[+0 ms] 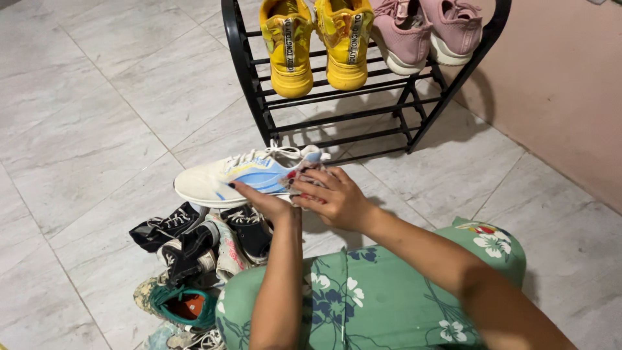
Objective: The person sits on the floor and wipes a yellow sneaker with a cloth, then places it on a shoe rack. They then pick up a white sneaker with blue accents and continue wiping it with the same cloth.
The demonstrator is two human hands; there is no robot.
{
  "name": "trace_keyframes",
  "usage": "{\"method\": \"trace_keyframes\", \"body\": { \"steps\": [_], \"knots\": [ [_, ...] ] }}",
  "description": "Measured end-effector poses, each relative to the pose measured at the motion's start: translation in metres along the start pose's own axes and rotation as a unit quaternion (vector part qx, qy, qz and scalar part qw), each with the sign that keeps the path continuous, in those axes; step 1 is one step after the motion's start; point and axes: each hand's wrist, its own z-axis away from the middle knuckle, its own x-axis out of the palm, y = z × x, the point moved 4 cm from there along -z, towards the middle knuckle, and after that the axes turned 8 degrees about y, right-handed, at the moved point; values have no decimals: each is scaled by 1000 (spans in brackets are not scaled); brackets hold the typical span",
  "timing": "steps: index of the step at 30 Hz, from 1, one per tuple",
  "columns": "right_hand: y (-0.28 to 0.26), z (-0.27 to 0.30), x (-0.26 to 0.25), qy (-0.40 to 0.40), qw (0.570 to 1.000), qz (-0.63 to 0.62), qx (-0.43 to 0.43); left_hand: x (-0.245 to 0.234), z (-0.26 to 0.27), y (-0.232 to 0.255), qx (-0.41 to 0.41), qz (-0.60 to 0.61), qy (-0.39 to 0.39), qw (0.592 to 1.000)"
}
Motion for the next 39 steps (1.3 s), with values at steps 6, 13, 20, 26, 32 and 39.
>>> {"method": "trace_keyframes", "body": {
  "steps": [6, 13, 20, 26, 32, 39],
  "knots": [
    [31, 45, 6, 60, 994, -95, 5, 16, 9, 15, -68, 92, 12, 993],
    [70, 59, -10, 110, 969, -59, 215, 16, 10, 16, -101, 94, 42, 990],
    [25, -24, -37, 91, 989, -100, 58, -7, -2, -22, 37, -44, 2, 998],
    [13, -74, -9, 25, 991, -84, 100, -14, 20, -47, 153, -148, -76, 974],
    [5, -58, 2, -6, 998, -40, 57, -5, 15, -28, 74, -62, -78, 992],
    [5, -20, -5, -32, 999, -20, 2, -8, 13, -30, 38, -53, -44, 997]
  ]
}}
